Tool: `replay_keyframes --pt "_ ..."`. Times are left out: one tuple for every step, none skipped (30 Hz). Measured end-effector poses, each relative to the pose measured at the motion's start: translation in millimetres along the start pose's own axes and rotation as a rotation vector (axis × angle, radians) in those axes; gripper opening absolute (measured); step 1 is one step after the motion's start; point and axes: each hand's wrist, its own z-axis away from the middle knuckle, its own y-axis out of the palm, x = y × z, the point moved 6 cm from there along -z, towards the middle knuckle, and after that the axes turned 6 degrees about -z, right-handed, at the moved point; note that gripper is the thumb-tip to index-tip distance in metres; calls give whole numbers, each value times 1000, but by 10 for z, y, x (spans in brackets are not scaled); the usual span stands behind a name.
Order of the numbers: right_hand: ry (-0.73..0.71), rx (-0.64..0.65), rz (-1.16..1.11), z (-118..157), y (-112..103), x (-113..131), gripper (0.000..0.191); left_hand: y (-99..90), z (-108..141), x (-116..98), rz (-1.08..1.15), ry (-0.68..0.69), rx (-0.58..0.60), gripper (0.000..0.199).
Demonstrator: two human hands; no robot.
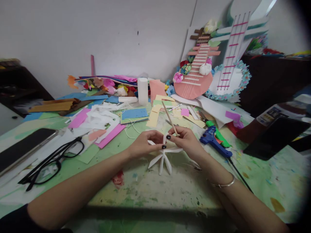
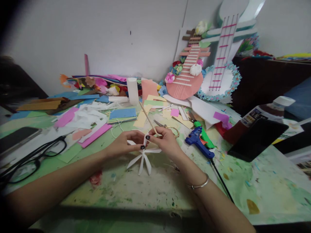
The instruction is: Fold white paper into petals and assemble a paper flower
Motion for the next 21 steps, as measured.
replay_keyframes --pt "0 -2 -9 11 7 5 34 -23 13 -29 8 4 -38 31" --pt "8 5 -14 22 17 2 35 -44 26 -58 13 10 -77 29" --pt "22 18 -18 31 29 -5 36 -61 40 -85 17 16 -112 29" --pt "36 33 -26 40 42 -12 36 -72 53 -108 20 20 -136 28" --pt "46 45 -32 48 52 -15 37 -77 64 -128 22 24 -152 28" --pt "54 53 -34 55 61 -13 37 -81 74 -146 21 26 -163 28" --pt "54 56 -32 62 68 -4 37 -86 82 -160 19 27 -174 28" --pt "48 54 -24 67 73 11 37 -93 88 -169 16 26 -186 26" --pt "40 49 -12 71 78 30 37 -102 93 -176 9 26 -201 25" --pt "30 41 4 74 81 51 37 -112 97 -180 5 27 -217 24" --pt "19 32 19 76 83 73 37 -121 100 -182 6 30 -230 23" --pt "6 24 33 77 86 94 38 -127 101 -182 13 35 -238 22" --pt "-9 17 47 77 88 114 38 -130 100 -180 27 40 -240 22" --pt "-22 15 57 78 91 130 38 -130 99 -176 43 42 -239 23" --pt "-34 17 65 79 94 143 38 -129 97 -169 60 42 -234 23" --pt "-43 24 67 81 100 152 37 -127 95 -161 73 37 -227 23" --pt "-51 33 66 85 105 158 36 -123 93 -152 80 29 -217 24" --pt "-58 45 62 89 112 163 35 -119 92 -144 83 19 -208 24" --pt "-62 56 58 94 118 167 34 -117 90 -137 81 11 -200 24" --pt "-65 65 58 99 123 169 33 -113 88 -132 79 5 -191 24" --pt "-71 69 62 103 125 174 32 -110 86 -128 79 0 -182 24"
